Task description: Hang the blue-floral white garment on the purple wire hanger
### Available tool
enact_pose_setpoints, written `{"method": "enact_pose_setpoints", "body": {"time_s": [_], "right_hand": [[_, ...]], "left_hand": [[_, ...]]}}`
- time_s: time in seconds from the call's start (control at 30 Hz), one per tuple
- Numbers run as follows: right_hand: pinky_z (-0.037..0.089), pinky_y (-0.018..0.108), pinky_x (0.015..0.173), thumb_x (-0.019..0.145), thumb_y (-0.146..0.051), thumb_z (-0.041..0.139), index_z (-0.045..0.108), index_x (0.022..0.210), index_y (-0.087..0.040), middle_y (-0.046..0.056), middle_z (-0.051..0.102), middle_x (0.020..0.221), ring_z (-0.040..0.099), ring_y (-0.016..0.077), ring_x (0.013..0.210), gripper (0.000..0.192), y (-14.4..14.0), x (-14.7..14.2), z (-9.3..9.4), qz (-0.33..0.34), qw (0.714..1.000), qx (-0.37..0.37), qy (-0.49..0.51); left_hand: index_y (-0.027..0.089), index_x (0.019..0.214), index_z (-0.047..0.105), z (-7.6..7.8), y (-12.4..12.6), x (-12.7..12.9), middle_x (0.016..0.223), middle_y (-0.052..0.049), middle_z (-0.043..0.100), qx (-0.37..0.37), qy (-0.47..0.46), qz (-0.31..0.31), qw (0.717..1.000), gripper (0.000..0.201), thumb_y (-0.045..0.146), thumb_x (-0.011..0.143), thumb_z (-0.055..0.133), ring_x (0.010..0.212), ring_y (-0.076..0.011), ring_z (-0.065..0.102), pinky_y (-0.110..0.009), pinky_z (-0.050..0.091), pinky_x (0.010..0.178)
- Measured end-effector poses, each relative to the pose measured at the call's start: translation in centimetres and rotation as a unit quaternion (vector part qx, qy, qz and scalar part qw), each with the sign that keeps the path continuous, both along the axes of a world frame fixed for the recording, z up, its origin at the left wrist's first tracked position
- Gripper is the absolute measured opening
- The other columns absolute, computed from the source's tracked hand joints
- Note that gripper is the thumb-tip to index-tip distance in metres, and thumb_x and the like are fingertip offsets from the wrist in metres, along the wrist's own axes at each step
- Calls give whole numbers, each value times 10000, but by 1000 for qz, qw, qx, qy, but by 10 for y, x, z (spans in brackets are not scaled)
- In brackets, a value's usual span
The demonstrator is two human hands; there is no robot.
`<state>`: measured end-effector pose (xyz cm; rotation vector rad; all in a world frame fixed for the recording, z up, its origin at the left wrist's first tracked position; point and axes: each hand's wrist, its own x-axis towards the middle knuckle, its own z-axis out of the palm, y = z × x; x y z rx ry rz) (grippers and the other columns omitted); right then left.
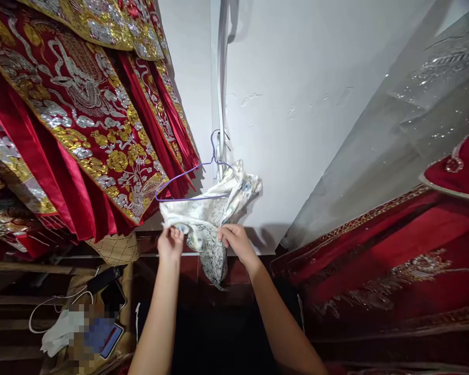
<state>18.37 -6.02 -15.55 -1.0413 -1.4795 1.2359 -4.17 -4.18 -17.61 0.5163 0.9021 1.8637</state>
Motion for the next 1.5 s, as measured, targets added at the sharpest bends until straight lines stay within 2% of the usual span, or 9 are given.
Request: {"method": "enact_pose_setpoints", "body": {"time_s": [0.13,0.27,0.4,0.5,0.63,0.8,1.03,1.2,1.5], "right_hand": [[297,254,492,860,-449,577,554,557,-196,-26,447,474,381,115,458,395,-9,8,-5,19,999,-17,-30],[435,273,691,886,-539,554,628,780,-221,17,598,748,548,179,733,343,-10,12,11,-51,998,42,-17],[480,320,842,855,-514,614,652,1032,-237,42,661,967,609,225,952,331,-17,6,27,115,992,-24,34],[489,320,801,716,-297,762,661,1033,-203,36,674,946,622,235,908,346,-15,8,37,160,986,9,-35],[455,281,681,740,-158,623,679,831,-181,14,664,767,599,196,741,109,14,24,59,94,982,103,-131],[480,300,830,724,-136,574,674,1158,-194,50,720,1021,643,218,922,449,75,36,73,-96,976,182,-77],[497,323,825,705,-118,535,755,966,-170,63,755,935,670,250,933,345,93,52,36,-55,978,137,-149],[480,282,738,634,-42,488,754,958,-191,32,760,919,682,236,857,445,76,81,46,-38,955,209,-209],[471,268,696,652,-72,469,739,918,-161,46,743,871,673,218,826,389,68,91,69,26,967,171,-189]], "left_hand": [[149,736,629,-25,-20,46,644,-2,602,-28,-8,-53,998,150,268,758,718,558,-102,540,-227,456,595],[174,964,700,13,-25,73,933,-49,691,39,100,-130,986,283,404,800,713,807,-161,624,-269,486,762],[187,907,723,55,-26,85,999,-78,683,106,301,-137,938,264,434,866,637,958,-226,617,-324,469,891],[216,986,728,60,-31,84,1215,-93,643,157,373,-178,897,271,430,902,585,1189,-263,557,-355,389,1055],[222,1061,724,41,-45,71,1073,-86,717,124,431,-318,835,357,470,936,500,1041,-270,639,-361,446,985],[232,936,757,26,-52,36,817,-70,746,77,558,-247,788,244,426,835,649,716,-270,671,-290,479,678],[236,502,625,30,-45,-30,484,-23,577,12,680,-230,696,313,405,754,702,429,-177,496,-261,365,557],[237,457,579,44,-17,-52,480,-28,537,-77,761,-194,615,255,296,595,784,562,-228,552,-355,440,732],[201,886,668,108,27,-44,1154,-142,693,127,640,-46,756,227,373,904,522,1175,-299,594,-398,412,1014]]}}
